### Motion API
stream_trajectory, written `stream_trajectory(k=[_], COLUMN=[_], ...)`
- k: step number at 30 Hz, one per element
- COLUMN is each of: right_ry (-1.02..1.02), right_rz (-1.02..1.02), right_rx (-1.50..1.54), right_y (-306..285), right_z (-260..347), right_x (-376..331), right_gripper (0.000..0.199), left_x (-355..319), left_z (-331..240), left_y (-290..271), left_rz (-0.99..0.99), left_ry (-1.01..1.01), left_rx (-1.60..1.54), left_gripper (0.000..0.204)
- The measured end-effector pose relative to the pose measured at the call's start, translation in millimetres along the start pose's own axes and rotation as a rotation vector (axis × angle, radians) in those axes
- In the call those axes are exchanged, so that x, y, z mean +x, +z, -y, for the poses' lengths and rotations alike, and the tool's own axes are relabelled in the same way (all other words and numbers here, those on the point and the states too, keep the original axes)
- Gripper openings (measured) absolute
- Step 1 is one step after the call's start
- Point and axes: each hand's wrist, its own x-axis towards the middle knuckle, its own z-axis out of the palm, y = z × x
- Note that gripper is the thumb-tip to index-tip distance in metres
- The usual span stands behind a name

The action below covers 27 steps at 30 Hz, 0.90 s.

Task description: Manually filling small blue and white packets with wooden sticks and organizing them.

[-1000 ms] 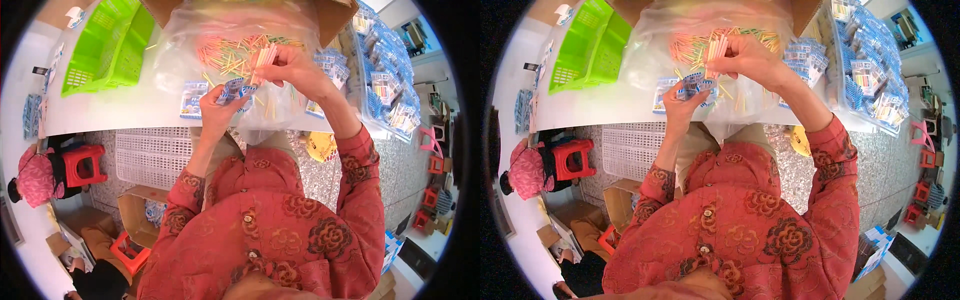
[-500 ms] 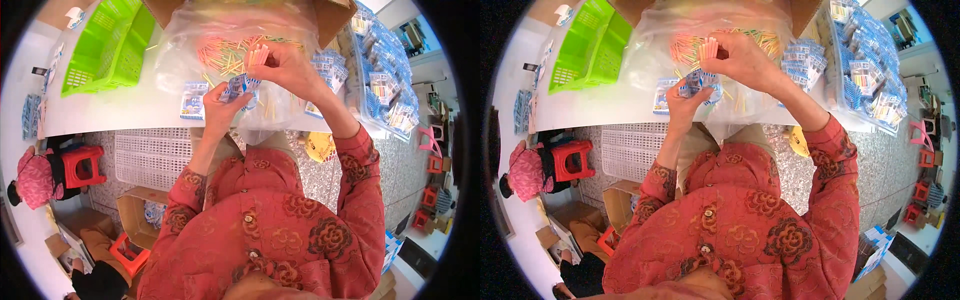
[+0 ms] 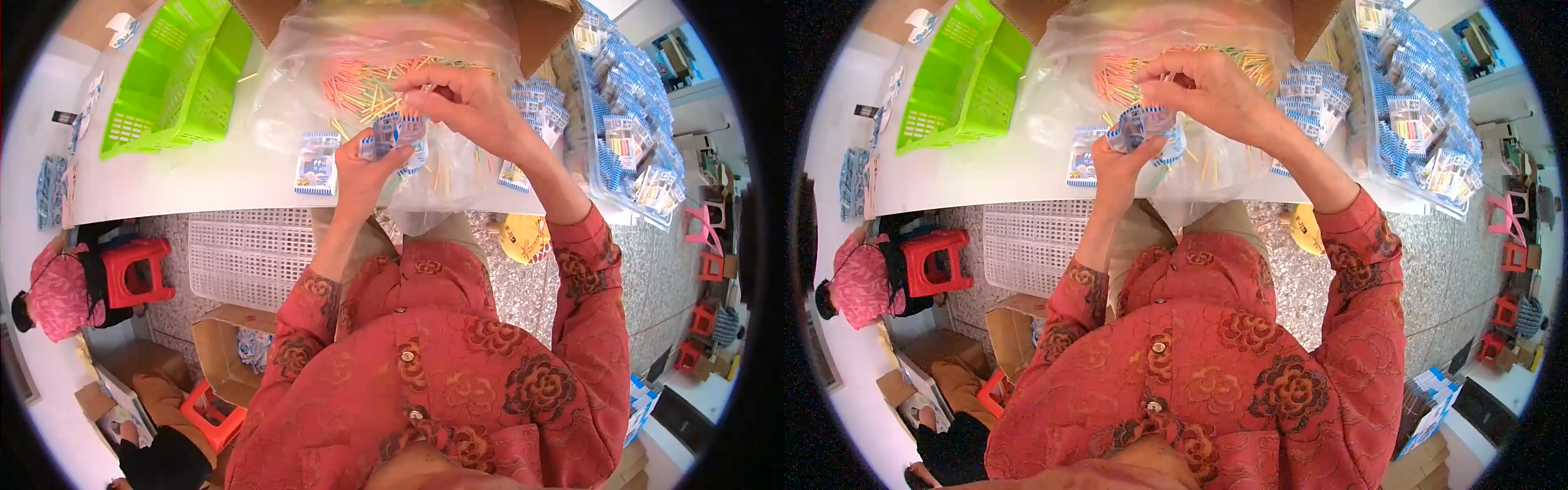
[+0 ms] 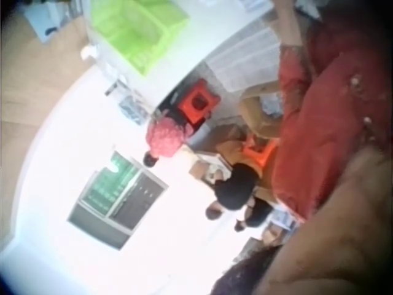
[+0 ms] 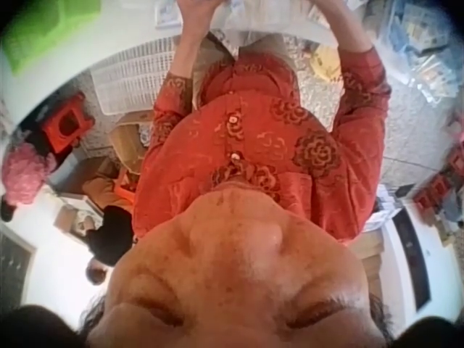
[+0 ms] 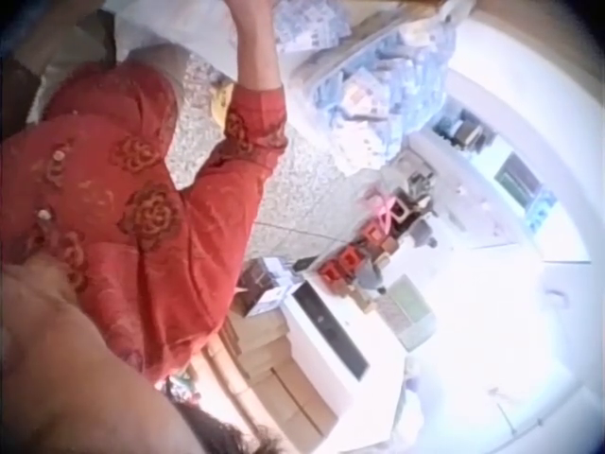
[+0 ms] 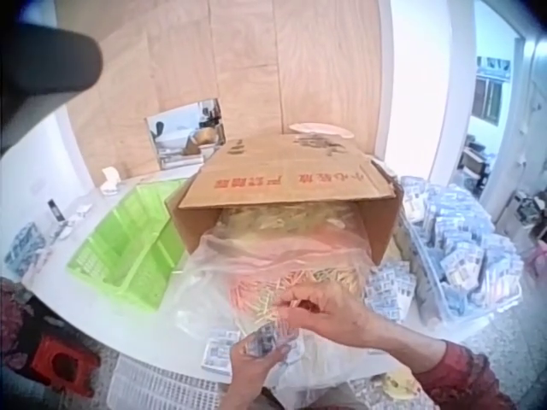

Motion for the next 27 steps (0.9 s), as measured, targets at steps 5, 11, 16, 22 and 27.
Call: stream_trajectory(k=[5, 11, 16, 22, 27], right_ry=[-0.104, -0.144, -0.048, -0.069, 0.039], right_rz=[-0.006, -0.013, 0.142, -0.098, -0.094], right_rx=[-0.085, -0.283, -0.244, 0.206, 0.142], right_y=[-4.0, -2.9, 1.8, 7.4, 7.8], right_z=[-9.2, -4.9, 1.7, -14.4, -29.3], right_x=[4.2, 3.3, 2.8, -5.1, -18.5], right_gripper=[0.026, 0.026, 0.029, 0.026, 0.016], left_x=[0.1, -1.6, -0.4, -0.7, -2.5], left_z=[-1.4, -3.3, 2.4, -3.8, -6.0], left_y=[2.5, -0.5, -4.1, -3.0, -1.3], left_rz=[0.045, 0.1, 0.082, 0.023, 0.031], left_ry=[-0.006, -0.037, -0.014, -0.026, -0.029], left_rx=[-0.082, -0.101, -0.1, -0.163, -0.167], left_gripper=[0.022, 0.024, 0.024, 0.023, 0.022])
